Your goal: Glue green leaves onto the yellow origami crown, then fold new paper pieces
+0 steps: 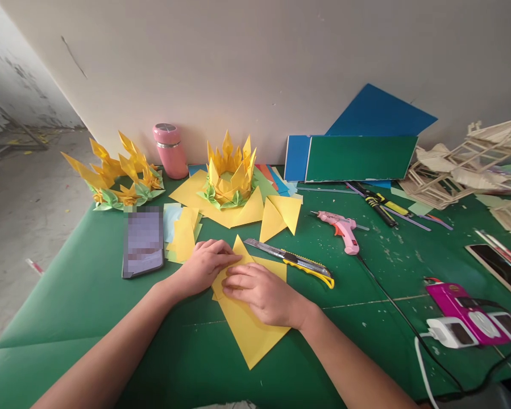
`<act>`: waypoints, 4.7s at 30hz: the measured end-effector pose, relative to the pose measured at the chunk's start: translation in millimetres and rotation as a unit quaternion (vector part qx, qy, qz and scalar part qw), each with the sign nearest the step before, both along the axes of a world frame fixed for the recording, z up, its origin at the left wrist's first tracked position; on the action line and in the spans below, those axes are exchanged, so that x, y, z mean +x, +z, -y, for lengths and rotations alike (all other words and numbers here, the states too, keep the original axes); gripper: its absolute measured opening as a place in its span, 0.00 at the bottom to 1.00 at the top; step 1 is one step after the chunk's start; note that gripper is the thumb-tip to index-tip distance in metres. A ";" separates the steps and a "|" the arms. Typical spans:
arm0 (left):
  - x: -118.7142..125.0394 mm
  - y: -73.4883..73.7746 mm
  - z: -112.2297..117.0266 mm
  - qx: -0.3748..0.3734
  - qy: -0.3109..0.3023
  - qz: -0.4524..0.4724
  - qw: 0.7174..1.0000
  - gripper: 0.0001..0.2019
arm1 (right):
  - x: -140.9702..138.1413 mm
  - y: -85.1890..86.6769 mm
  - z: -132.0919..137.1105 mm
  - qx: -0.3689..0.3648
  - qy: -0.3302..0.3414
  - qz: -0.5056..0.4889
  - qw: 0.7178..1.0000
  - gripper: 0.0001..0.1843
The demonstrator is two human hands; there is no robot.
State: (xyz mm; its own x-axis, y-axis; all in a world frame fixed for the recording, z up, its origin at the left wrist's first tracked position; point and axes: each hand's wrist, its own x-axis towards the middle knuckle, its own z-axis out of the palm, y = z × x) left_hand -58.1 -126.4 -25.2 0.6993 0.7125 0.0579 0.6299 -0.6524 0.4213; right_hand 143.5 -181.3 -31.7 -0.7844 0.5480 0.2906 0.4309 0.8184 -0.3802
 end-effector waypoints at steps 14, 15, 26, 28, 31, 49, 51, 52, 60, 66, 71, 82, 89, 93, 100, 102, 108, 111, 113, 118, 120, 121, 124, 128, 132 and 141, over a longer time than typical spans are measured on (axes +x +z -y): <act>-0.2 0.8 0.2 -0.009 -0.006 0.004 1.000 0.17 | 3.7 -5.8 4.6 -0.007 0.013 0.037 0.999 0.24; -0.3 0.8 0.0 -0.009 -0.005 0.005 1.000 0.17 | 3.7 -5.8 4.6 -0.009 0.014 0.040 0.999 0.24; -2.5 9.7 1.5 -0.040 -0.027 0.003 0.999 0.17 | -1.1 -0.4 5.5 0.004 0.004 0.025 1.000 0.22; -3.2 9.4 1.2 -0.038 -0.033 -0.001 0.999 0.19 | -1.2 0.9 5.7 0.003 0.002 0.029 1.000 0.21; -4.0 7.7 0.5 -0.031 -0.036 0.000 0.999 0.20 | -1.7 2.2 6.4 0.000 0.001 0.044 0.999 0.21; -0.8 13.1 2.9 -0.040 -0.023 -0.005 0.999 0.18 | 7.8 4.3 0.1 0.024 -0.061 0.021 0.998 0.17; -0.8 13.3 2.7 -0.042 -0.022 -0.005 0.999 0.18 | 13.4 5.8 -1.8 0.034 -0.092 0.013 0.995 0.17; -0.8 13.4 2.7 -0.043 -0.022 -0.004 0.999 0.18 | 16.6 6.8 -2.8 0.037 -0.110 0.012 0.993 0.17; -1.2 12.7 4.8 -0.021 -0.034 0.010 0.999 0.19 | 46.6 14.2 -9.4 0.066 -0.235 0.034 0.969 0.18; -0.5 10.6 6.7 -0.013 -0.027 0.009 1.000 0.23 | 58.5 14.1 -12.9 -0.008 -0.314 0.022 0.949 0.11; -1.4 8.8 8.2 0.001 -0.028 0.020 0.999 0.28 | 60.3 7.2 -16.2 -0.051 -0.329 0.015 0.943 0.13; -3.9 11.2 7.1 -0.019 -0.061 0.046 0.997 0.14 | 62.7 10.7 -13.6 -0.032 -0.274 -0.013 0.961 0.17; -4.4 12.6 6.9 -0.017 -0.091 0.054 0.994 0.09 | 57.5 4.6 -14.1 -0.028 -0.262 -0.003 0.965 0.19; -4.0 13.9 6.6 -0.018 -0.089 0.053 0.994 0.08 | 57.9 6.2 -13.9 -0.024 -0.250 -0.003 0.968 0.19; -3.2 11.9 4.8 -0.035 -0.108 0.053 0.992 0.14 | 55.4 8.2 -12.6 -0.061 -0.224 -0.007 0.973 0.16; -2.0 9.9 4.0 -0.034 -0.106 0.054 0.992 0.12 | 54.6 8.3 -12.8 -0.065 -0.224 -0.011 0.972 0.16; 1.1 0.9 2.6 0.005 -0.079 0.067 0.995 0.15 | 55.2 6.4 -14.4 -0.057 -0.214 -0.018 0.975 0.15; 1.1 -0.8 1.7 0.016 -0.074 0.068 0.995 0.14 | 57.7 5.5 -14.8 -0.073 -0.205 -0.023 0.976 0.14; 1.0 -0.5 0.8 0.020 -0.077 0.065 0.995 0.15 | 60.1 5.2 -15.0 -0.085 -0.200 -0.025 0.976 0.13; 1.2 1.6 -0.8 0.020 -0.078 0.057 0.995 0.15 | 65.6 5.5 -15.2 -0.105 -0.191 -0.027 0.976 0.11; 1.4 1.7 -1.0 0.019 -0.076 0.056 0.995 0.15 | 65.2 6.0 -15.1 -0.107 -0.190 -0.030 0.975 0.11; 1.4 1.5 -1.0 0.019 -0.075 0.057 0.995 0.15 | 64.1 6.3 -14.9 -0.106 -0.190 -0.031 0.976 0.11; 1.5 0.7 -0.9 0.022 -0.072 0.062 0.995 0.14 | 58.3 6.4 -14.2 -0.099 -0.187 -0.034 0.977 0.11; 1.8 1.5 -0.1 0.020 -0.068 0.064 0.995 0.14 | 53.6 4.1 -13.6 -0.103 -0.187 -0.052 0.976 0.12; 1.8 3.3 0.4 0.012 -0.071 0.058 0.996 0.14 | 57.0 1.0 -14.1 -0.121 -0.175 -0.074 0.974 0.09; 1.0 0.6 0.5 -0.012 -0.068 0.061 0.996 0.14 | 49.3 1.5 -11.3 -0.115 -0.157 -0.086 0.977 0.10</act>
State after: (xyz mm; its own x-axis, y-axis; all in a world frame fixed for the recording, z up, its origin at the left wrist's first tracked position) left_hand -57.1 -126.9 -24.6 0.7776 0.6146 0.1330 0.4800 -0.7168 0.5057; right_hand 192.8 -170.0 -30.2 -0.5176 0.8199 0.2448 0.5605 0.5410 -0.6270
